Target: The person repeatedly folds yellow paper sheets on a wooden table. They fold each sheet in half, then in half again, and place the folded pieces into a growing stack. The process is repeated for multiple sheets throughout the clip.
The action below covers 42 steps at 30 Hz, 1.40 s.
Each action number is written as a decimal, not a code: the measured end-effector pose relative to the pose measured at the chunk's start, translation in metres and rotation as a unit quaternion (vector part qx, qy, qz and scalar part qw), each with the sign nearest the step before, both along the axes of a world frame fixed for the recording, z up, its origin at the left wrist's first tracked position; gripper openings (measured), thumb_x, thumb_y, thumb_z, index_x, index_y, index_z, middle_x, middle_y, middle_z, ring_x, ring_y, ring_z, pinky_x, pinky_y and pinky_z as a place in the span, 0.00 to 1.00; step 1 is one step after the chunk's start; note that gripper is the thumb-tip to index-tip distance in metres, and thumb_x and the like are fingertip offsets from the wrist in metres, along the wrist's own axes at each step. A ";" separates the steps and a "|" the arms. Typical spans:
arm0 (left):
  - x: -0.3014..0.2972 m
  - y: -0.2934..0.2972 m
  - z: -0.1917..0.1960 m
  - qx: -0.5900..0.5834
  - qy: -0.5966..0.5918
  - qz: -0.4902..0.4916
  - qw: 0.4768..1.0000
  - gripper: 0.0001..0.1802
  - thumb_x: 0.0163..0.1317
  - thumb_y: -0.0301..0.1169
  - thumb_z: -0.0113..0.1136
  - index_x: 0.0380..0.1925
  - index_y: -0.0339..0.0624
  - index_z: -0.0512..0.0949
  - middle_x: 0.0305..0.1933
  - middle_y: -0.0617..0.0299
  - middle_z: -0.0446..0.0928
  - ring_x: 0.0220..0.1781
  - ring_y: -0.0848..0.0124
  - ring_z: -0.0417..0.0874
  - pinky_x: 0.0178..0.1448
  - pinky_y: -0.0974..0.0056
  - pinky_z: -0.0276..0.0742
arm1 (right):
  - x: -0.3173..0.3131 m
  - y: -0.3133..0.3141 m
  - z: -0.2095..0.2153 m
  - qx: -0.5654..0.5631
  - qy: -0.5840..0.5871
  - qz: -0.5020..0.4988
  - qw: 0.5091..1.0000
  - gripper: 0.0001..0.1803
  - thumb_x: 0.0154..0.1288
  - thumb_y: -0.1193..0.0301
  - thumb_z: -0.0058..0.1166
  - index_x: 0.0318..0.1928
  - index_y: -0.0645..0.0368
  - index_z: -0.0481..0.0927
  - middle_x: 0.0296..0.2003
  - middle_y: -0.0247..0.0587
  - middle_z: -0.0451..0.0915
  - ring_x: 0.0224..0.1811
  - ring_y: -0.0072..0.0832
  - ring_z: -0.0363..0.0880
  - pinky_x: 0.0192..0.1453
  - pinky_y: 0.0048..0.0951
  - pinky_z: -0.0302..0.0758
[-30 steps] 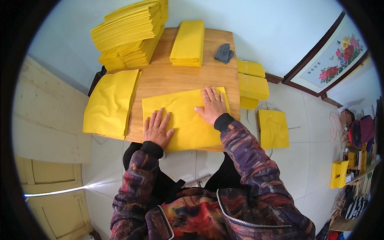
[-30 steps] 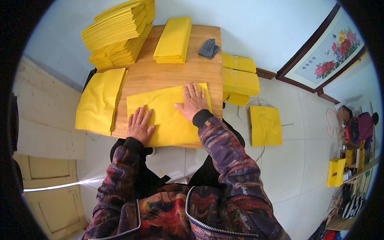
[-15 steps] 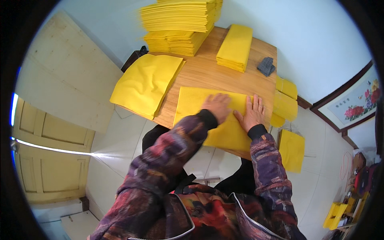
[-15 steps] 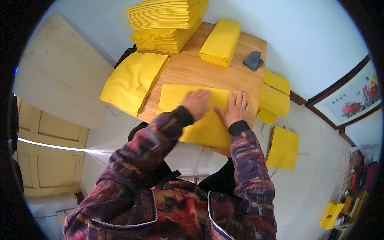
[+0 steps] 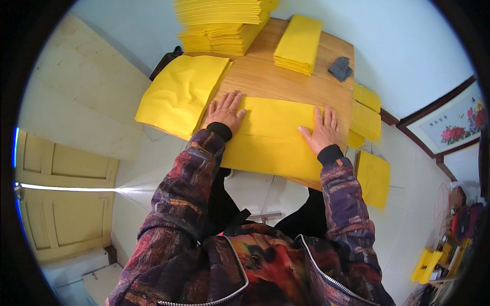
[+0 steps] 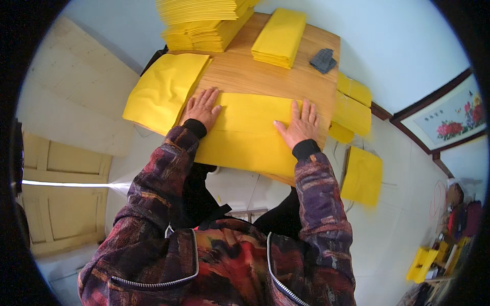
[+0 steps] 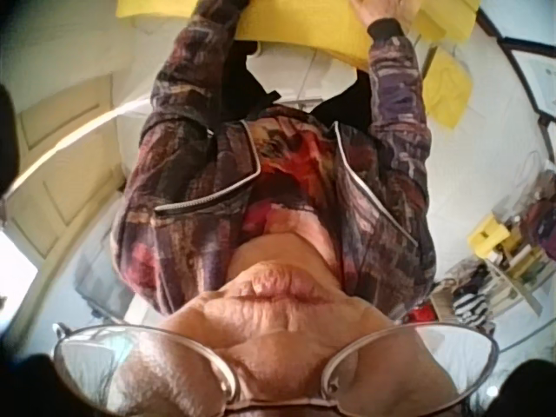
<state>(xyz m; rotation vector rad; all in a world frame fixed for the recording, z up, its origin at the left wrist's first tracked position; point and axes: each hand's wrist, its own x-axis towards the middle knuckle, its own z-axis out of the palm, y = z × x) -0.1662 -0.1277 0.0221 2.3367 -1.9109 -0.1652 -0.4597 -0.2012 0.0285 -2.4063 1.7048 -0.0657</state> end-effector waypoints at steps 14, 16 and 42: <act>0.006 -0.008 -0.015 0.013 -0.041 0.013 0.999 0.33 0.69 0.51 0.40 0.72 0.59 0.53 0.78 0.70 0.47 0.79 0.67 0.45 0.77 0.48 0.37 | 0.088 0.028 -0.015 -0.009 -0.058 0.063 0.996 0.45 0.64 0.42 0.46 0.72 0.57 0.54 0.74 0.46 0.46 0.78 0.42 0.38 0.77 0.51 0.36; 0.006 -0.008 -0.015 0.012 -0.038 0.011 0.999 0.33 0.70 0.52 0.39 0.72 0.59 0.52 0.78 0.70 0.47 0.79 0.67 0.44 0.78 0.49 0.37 | 0.045 0.009 -0.017 -0.020 -0.046 0.000 0.999 0.46 0.64 0.42 0.46 0.72 0.58 0.52 0.75 0.46 0.44 0.78 0.41 0.36 0.77 0.50 0.36; -0.031 0.131 -0.011 -0.160 -0.069 -0.148 0.974 0.20 0.50 0.27 0.57 0.47 0.47 0.74 0.52 0.61 0.74 0.56 0.61 0.74 0.55 0.55 0.68 | -0.071 0.121 0.025 -0.064 -0.011 0.146 0.987 0.48 0.46 0.51 0.69 0.64 0.59 0.64 0.66 0.45 0.61 0.69 0.42 0.57 0.73 0.50 0.50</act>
